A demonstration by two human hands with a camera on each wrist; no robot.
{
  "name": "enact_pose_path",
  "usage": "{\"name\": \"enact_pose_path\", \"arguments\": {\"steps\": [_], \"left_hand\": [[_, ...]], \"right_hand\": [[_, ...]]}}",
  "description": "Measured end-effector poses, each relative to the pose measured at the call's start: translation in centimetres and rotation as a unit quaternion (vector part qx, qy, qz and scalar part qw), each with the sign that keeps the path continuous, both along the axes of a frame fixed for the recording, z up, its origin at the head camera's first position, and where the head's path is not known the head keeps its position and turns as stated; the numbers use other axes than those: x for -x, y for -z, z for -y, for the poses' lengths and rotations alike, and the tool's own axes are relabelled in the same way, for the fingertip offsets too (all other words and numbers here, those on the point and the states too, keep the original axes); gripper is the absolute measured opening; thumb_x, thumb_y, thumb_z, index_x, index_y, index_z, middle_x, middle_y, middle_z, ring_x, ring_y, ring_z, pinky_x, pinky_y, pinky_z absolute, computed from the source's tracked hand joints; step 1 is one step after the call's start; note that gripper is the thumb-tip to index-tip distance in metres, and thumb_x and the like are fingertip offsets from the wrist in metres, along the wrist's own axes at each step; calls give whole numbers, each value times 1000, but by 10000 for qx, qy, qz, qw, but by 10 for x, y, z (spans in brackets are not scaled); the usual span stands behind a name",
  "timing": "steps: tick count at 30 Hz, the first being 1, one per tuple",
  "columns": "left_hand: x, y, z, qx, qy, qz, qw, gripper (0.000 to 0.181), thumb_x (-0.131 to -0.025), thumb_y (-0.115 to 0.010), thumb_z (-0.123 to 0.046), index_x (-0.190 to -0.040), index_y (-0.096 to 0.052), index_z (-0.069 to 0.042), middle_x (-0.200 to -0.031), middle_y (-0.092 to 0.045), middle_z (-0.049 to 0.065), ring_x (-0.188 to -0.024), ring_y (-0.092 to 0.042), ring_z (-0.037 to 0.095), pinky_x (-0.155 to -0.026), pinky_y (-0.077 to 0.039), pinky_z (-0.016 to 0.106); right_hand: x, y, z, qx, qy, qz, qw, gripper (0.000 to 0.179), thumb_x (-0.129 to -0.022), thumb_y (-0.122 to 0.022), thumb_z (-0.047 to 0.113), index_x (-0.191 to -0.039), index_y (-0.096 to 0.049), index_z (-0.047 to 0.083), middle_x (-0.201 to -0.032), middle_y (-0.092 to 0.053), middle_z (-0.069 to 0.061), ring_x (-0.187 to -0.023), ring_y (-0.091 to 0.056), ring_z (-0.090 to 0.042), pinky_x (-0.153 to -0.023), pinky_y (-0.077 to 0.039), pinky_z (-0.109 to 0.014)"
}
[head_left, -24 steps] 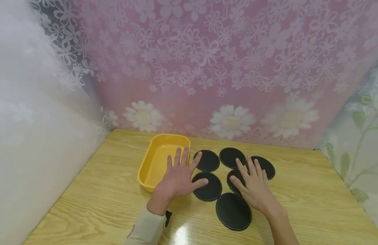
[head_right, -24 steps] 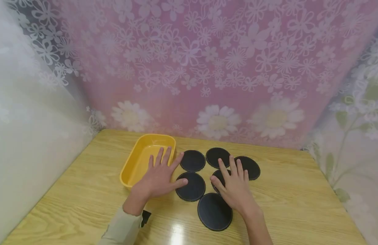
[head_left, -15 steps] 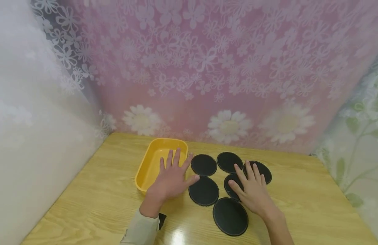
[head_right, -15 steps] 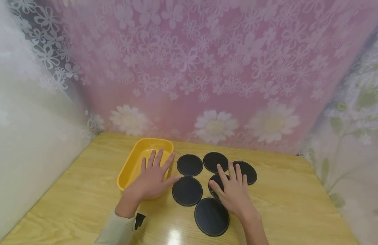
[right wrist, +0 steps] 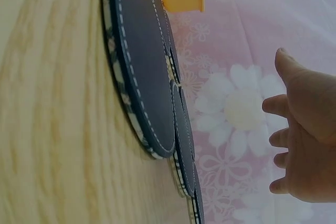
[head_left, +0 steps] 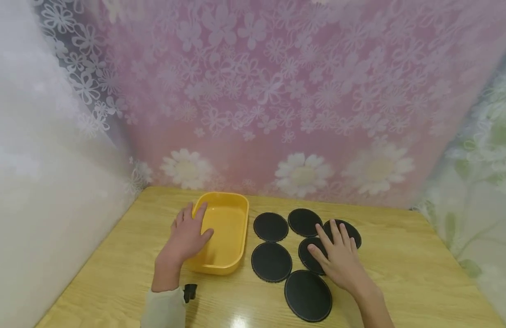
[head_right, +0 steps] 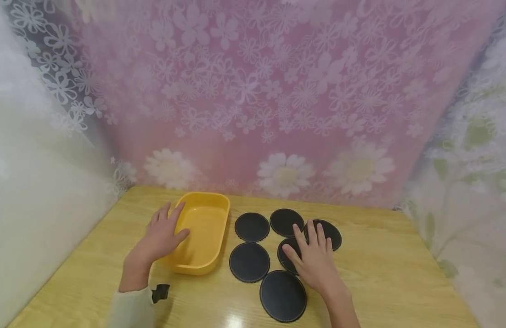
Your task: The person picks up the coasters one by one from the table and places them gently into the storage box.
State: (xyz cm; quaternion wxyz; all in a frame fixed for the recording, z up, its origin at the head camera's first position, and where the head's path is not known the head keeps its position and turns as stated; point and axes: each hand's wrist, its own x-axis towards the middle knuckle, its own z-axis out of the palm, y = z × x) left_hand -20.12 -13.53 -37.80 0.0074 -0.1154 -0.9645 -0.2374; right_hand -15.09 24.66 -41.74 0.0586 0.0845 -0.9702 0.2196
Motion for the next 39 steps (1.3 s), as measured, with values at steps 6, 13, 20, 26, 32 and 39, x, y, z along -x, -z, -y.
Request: {"name": "enact_pose_path", "arguments": {"steps": [6,13,20,26,32,39], "left_hand": [[-6,6,32,-614,-91,668,9958,73,-100,-55,-21,-158,-14,-2,-155,-8,39,-137,-14,64,-103,-26,73],[-2,5,40,-639,44,941,9935,62,-100,-49,-14,-151,-24,10,-143,-41,37,-130,-44,50,-102,-38,60],[3,10,46,-555,173,805,9951,54,-96,-50,-8,-144,-37,12,-133,-54,33,-113,-58,37,-92,-45,53],[11,26,62,-1036,488,914,9892,51,-94,-53,-6,-143,-44,5,-129,-57,29,-111,-60,37,-78,-51,44],[19,41,77,-2252,674,1619,9584,62,-96,-55,-9,-153,-31,-6,-140,-47,29,-103,-63,29,-69,-55,40],[21,52,88,-3206,1101,2107,9169,67,-102,-52,-16,-159,-18,-9,-148,-33,35,-110,-63,31,-77,-57,44]], "right_hand": [[-1,9,2,61,-27,-21,10000,71,-101,-46,52,-156,-31,10,-162,-5,-29,-146,0,-54,-107,-7,-76],[2,15,-2,197,53,-163,9997,73,-100,-50,51,-158,-28,11,-161,-7,-30,-146,-2,-53,-108,-8,-75],[6,15,-7,260,73,-410,9988,74,-98,-58,44,-156,-31,7,-159,-11,-33,-144,-4,-57,-104,-12,-78],[7,14,-17,221,187,-501,9983,75,-98,-61,37,-156,-28,5,-158,-10,-35,-142,-4,-60,-104,-12,-77],[5,12,-24,245,234,-500,9982,76,-97,-63,32,-157,-25,4,-157,-8,-37,-140,-5,-63,-104,-11,-77],[6,11,-32,227,258,-540,9980,77,-96,-65,32,-155,-27,1,-155,-10,-39,-138,-6,-66,-103,-12,-78]]}}
